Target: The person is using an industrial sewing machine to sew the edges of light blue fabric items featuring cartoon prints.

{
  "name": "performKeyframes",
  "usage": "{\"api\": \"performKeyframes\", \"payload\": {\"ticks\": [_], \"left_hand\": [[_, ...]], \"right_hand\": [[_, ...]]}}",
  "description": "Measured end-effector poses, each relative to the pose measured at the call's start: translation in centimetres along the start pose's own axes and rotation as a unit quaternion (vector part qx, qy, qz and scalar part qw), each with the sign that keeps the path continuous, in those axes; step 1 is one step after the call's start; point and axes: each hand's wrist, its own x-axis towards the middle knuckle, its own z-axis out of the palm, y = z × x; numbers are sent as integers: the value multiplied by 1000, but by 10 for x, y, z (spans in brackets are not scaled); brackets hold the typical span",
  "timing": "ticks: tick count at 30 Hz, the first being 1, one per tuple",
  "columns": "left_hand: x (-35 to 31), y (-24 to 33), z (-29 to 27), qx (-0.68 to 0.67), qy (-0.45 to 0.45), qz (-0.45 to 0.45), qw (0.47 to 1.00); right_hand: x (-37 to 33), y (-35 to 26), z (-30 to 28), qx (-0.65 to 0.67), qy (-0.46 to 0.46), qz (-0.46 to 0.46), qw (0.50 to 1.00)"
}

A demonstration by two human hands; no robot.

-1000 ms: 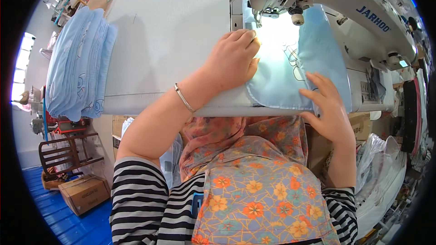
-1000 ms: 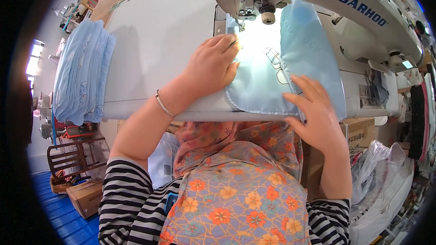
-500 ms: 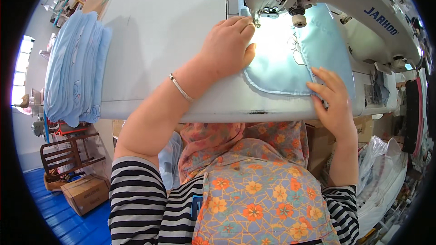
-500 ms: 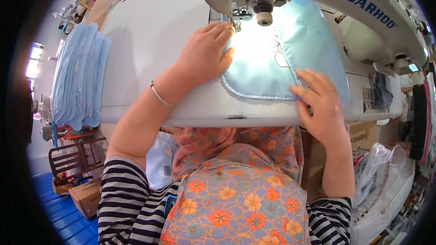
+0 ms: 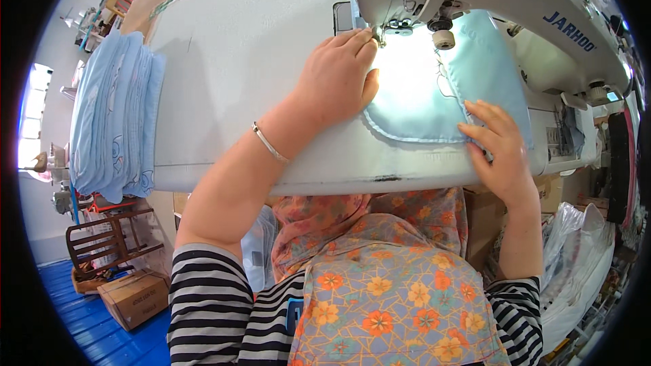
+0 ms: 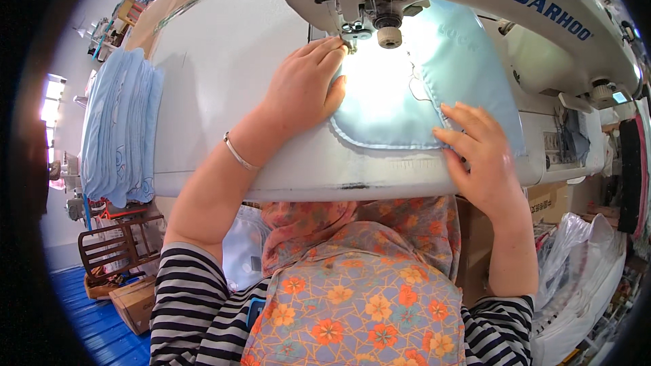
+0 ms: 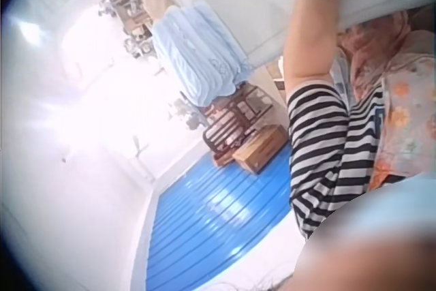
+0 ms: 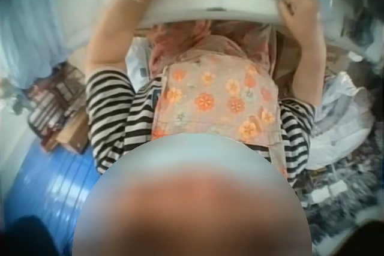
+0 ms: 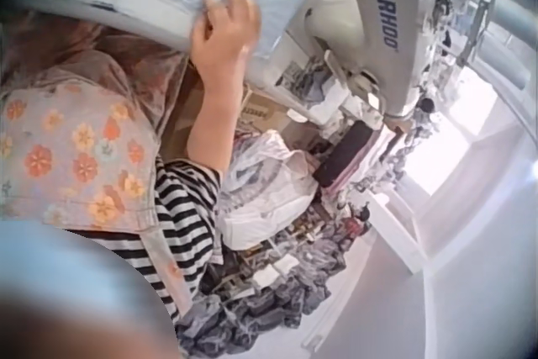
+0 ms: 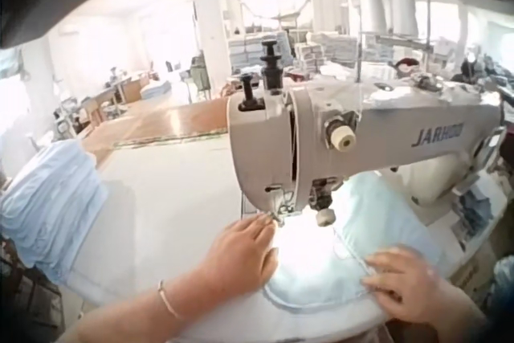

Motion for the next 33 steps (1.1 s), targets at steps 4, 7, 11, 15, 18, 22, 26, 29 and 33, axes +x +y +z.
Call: {"api": "performKeyframes", "payload": {"ticks": [4, 7, 11, 15, 18, 22, 26, 29, 33], "left_hand": [[-1, 0, -4, -3, 6, -7, 1000], [8, 11, -17, -17, -51, -47, 997], [0, 1, -19, -2, -13, -32, 999], [-7, -1, -12, -30, -16, -22, 999], [-10, 5, -13, -14, -1, -1, 1000], [-6, -2, -10, -14, -7, -28, 999], [-1, -14, -8, -4, -13, -23, 1000], [1, -17, -6, -1, -16, -29, 999], [4, -18, -4, 6, -11, -37, 999]], "right_hand": [[10, 9, 3, -46, 1, -13, 999], [35, 55, 13, -227, 81, 35, 970], [85, 57, 21, -292, 210, 61, 931], [91, 17, 43, -76, 103, 1, 992], [94, 20, 47, -32, 57, -21, 998], [92, 24, 51, -2, 82, -26, 996], [92, 23, 52, 1, 95, -28, 995], [93, 23, 53, 4, 87, -17, 996], [95, 22, 50, 3, 89, -7, 996]]}}
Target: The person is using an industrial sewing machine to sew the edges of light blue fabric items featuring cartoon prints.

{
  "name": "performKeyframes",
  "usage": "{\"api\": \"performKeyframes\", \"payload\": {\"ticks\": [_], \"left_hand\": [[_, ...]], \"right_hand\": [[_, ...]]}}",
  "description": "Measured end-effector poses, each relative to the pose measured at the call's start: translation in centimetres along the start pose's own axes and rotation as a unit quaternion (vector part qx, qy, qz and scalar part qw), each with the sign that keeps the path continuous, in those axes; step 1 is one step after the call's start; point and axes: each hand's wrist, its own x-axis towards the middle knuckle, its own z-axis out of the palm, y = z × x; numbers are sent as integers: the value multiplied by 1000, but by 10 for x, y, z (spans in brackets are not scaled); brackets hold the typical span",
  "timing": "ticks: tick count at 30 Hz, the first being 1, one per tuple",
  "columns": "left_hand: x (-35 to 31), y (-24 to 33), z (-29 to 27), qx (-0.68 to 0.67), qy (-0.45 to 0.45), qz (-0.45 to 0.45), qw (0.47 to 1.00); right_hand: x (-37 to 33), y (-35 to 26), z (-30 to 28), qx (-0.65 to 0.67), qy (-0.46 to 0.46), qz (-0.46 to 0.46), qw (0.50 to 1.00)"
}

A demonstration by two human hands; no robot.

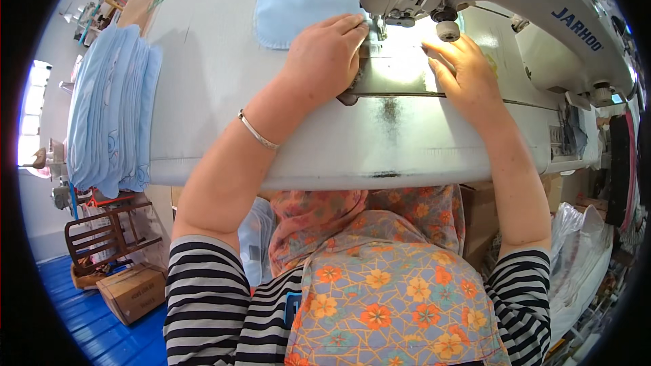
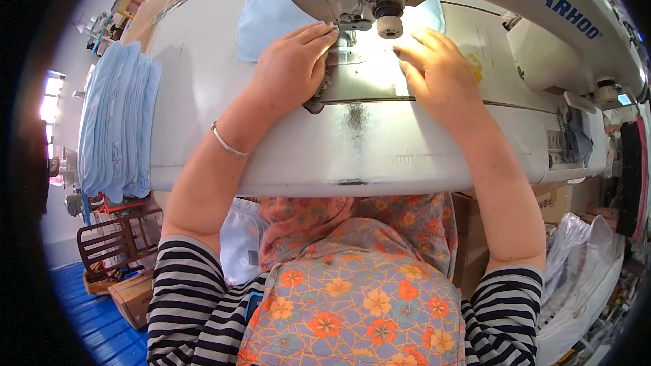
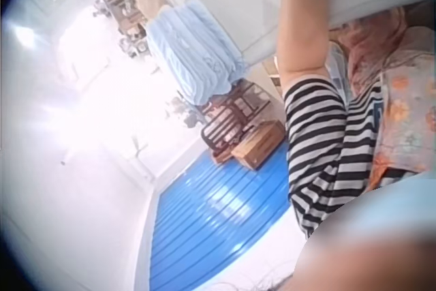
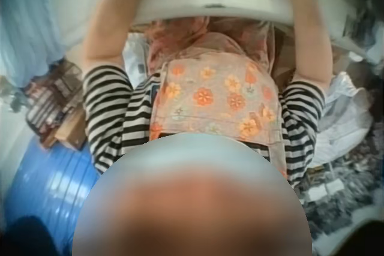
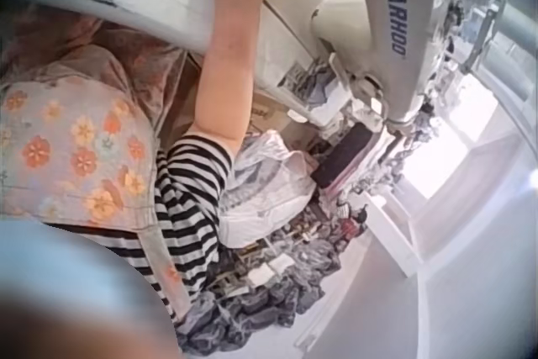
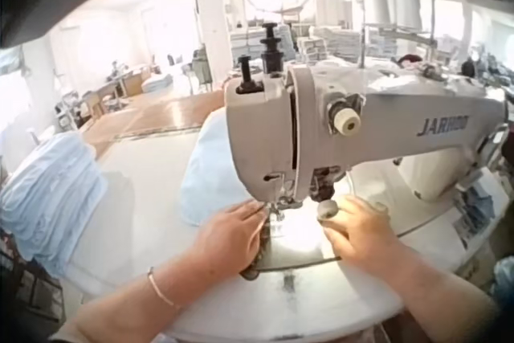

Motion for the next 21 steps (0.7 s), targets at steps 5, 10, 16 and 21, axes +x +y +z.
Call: {"api": "performKeyframes", "payload": {"ticks": [5, 10, 16, 21], "left_hand": [[1, -1, 2, 6, 8, 5, 1000], [1, 1, 3, -7, 21, 2, 1000], [-1, 2, -1, -6, 20, -7, 1000], [6, -14, -8, 4, -34, -37, 999]], "right_hand": [[0, 8, 5, 11, 23, -22, 999], [1, 2, 0, 3, 18, -7, 1000], [1, 6, 3, 13, 20, -3, 1000], [0, 7, 4, 25, 30, 7, 999]]}}
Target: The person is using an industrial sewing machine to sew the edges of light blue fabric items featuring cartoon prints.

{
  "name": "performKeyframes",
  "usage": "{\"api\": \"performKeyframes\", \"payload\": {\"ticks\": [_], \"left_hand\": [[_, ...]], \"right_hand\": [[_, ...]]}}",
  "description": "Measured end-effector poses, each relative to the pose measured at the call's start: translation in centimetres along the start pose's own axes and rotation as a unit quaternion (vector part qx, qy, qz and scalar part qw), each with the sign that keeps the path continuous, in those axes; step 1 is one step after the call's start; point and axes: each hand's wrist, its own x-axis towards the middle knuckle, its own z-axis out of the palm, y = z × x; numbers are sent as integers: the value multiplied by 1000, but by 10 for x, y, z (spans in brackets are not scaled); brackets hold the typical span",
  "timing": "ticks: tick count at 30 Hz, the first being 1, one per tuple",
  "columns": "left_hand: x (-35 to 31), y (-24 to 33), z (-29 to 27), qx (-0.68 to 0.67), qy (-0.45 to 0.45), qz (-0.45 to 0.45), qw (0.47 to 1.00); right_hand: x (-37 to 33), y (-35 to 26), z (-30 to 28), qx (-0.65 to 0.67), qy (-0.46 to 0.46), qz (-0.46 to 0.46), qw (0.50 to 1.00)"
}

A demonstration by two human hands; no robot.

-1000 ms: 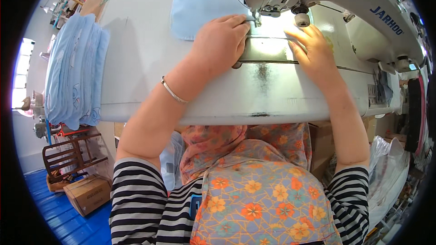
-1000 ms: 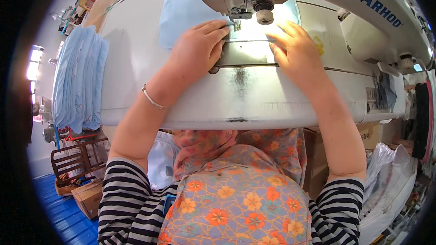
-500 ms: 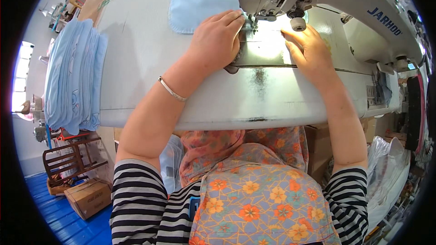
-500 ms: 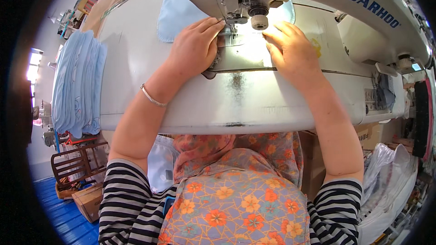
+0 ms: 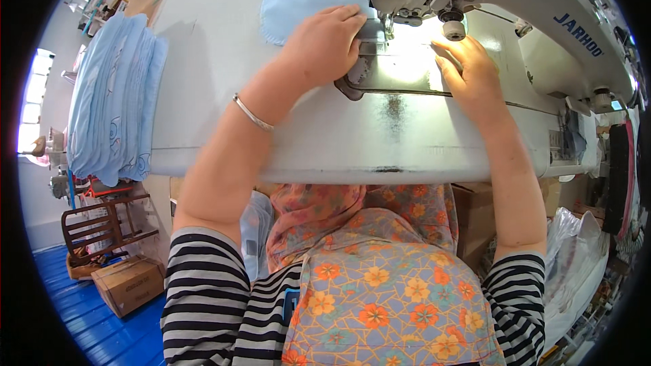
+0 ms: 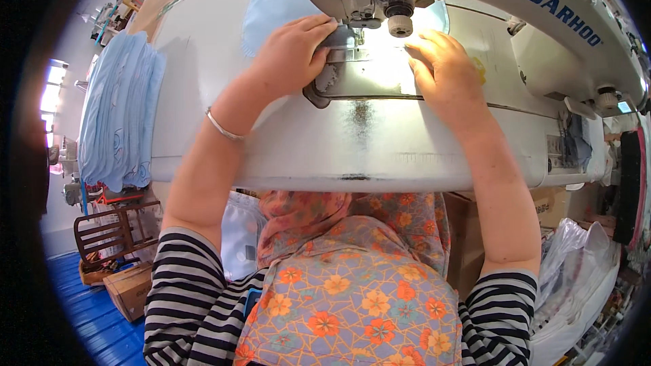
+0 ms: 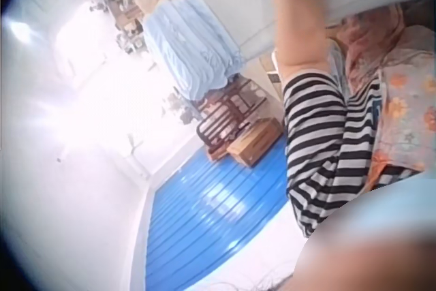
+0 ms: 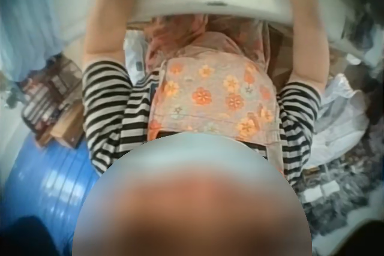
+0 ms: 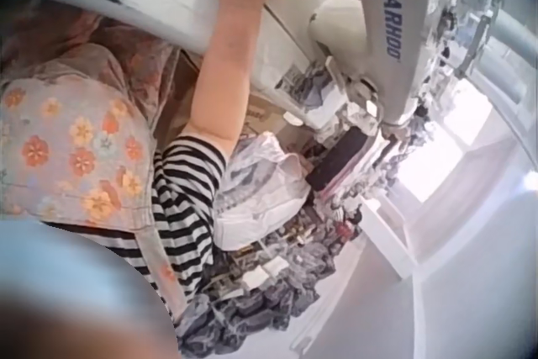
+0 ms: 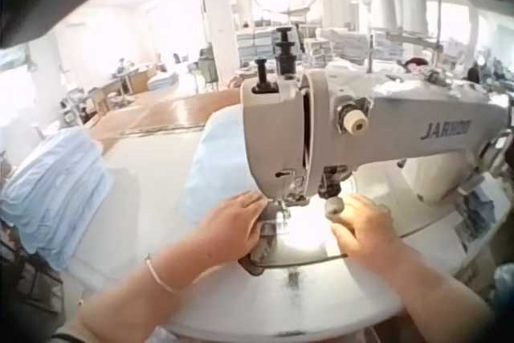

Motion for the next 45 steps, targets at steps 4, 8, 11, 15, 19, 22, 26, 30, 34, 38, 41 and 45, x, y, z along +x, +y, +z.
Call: {"api": "performKeyframes", "payload": {"ticks": [4, 8, 11, 15, 19, 22, 26, 30, 34, 38, 41, 45], "left_hand": [[14, -8, -15, 64, -115, 62, 989], [32, 3, -19, 126, -203, 29, 971], [45, 10, -14, 192, -231, 12, 954], [36, -31, -9, 148, -170, -39, 973], [-23, -92, -51, 11, -41, -166, 985], [-117, -56, -86, 10, -38, -173, 984], [-260, 55, -131, 71, -40, -146, 986], [-399, 112, -149, 99, -111, -322, 935], [-512, 128, -117, 110, -185, -512, 832], [-574, 103, -69, 120, -137, -567, 804], [-600, 91, -37, 168, -57, -588, 789], [-611, 83, -16, 146, -118, -652, 735]], "right_hand": [[1, 2, -1, 1, -6, -10, 1000], [1, 3, 0, -16, 0, -17, 1000], [1, 2, 0, -9, -7, -16, 1000], [1, -1, -2, 8, -25, -9, 1000], [-3, 4, -3, 3, -48, 10, 999], [-3, 10, -2, 1, -64, 8, 998], [-3, 17, -2, 57, -84, 43, 994], [1, 52, -3, 77, -108, 35, 991], [2, 68, 6, 117, -110, 30, 987], [-1, 78, 0, 90, -117, 25, 989], [-4, 75, -2, 84, -118, 20, 989], [-3, 77, 2, 52, -122, 10, 991]]}}
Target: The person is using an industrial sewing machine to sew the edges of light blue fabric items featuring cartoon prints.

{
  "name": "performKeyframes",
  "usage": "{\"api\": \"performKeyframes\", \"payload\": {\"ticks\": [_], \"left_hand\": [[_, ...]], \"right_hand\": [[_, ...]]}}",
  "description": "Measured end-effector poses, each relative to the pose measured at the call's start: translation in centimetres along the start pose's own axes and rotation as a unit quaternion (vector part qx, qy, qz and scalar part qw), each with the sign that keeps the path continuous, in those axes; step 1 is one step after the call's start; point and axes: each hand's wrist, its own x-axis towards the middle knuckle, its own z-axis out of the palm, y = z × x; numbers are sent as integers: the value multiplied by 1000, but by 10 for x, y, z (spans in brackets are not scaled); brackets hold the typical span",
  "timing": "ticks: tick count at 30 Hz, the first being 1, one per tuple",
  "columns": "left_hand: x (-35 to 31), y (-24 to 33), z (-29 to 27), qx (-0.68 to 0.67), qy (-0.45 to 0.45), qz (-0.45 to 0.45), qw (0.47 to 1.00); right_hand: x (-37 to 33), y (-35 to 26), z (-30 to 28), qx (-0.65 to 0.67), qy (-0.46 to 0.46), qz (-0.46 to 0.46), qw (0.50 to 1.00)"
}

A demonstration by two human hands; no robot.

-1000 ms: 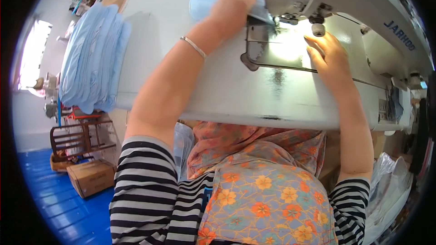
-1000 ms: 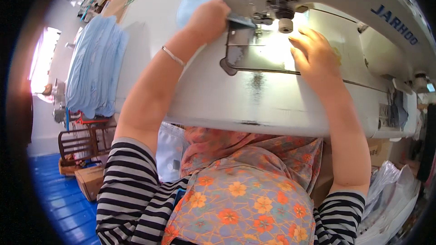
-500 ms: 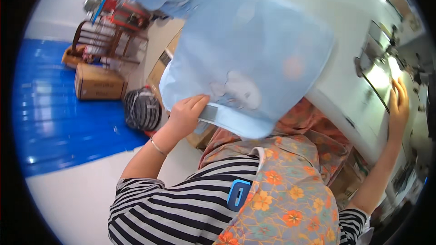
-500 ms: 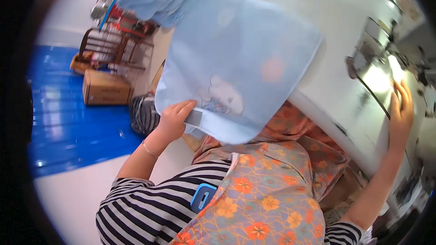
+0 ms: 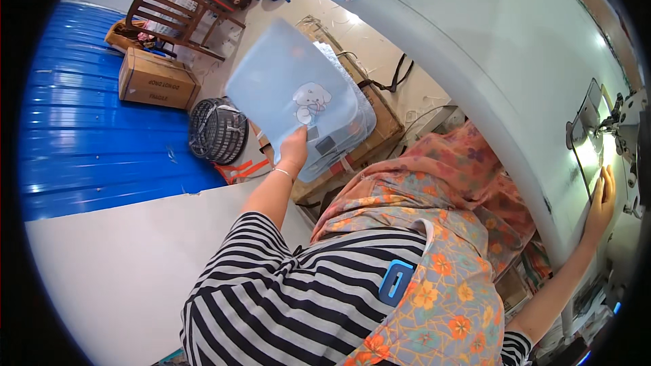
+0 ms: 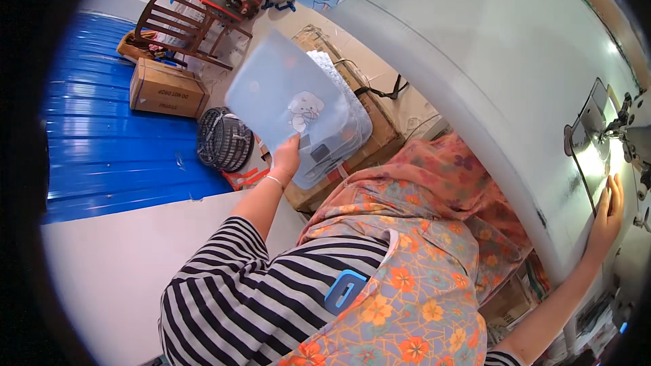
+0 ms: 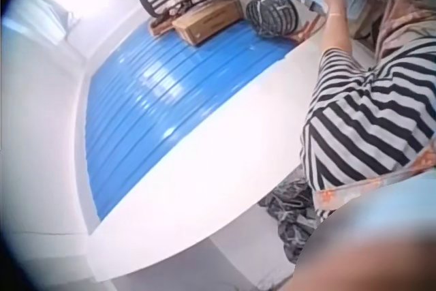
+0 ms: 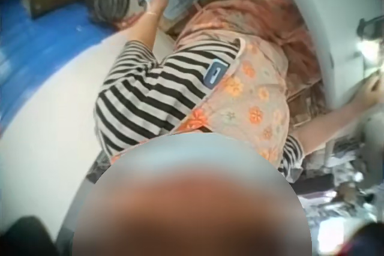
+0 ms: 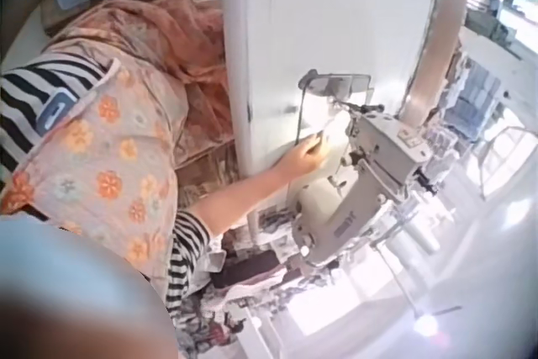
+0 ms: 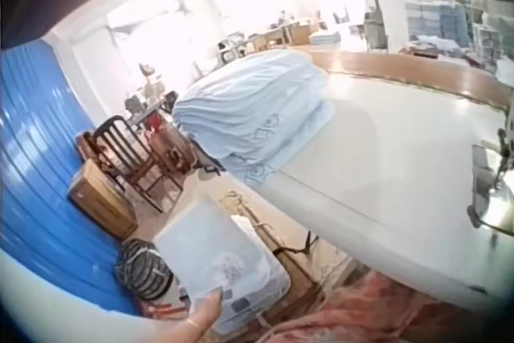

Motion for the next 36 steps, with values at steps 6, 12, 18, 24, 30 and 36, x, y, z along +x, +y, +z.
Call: {"api": "performKeyframes", "payload": {"ticks": [6, 12, 18, 24, 30, 36], "left_hand": [[16, 31, 1, 35, -275, -56, 959], [160, 163, -210, -192, 251, 306, 898], [266, 226, -375, 50, 460, 273, 843], [333, 202, -377, 231, 406, 231, 853], [174, 296, -377, 70, 395, 423, 813], [61, 395, -259, -76, 212, 634, 740]], "right_hand": [[-2, -10, -3, 19, 11, 12, 1000], [-12, -18, 0, 12, 26, 39, 999], [-16, -32, 3, 17, 33, 41, 998], [-23, -40, 4, -77, 89, -33, 993], [-54, -97, -13, -17, 210, -89, 973], [-150, -20, -85, -192, 349, 118, 909]]}}
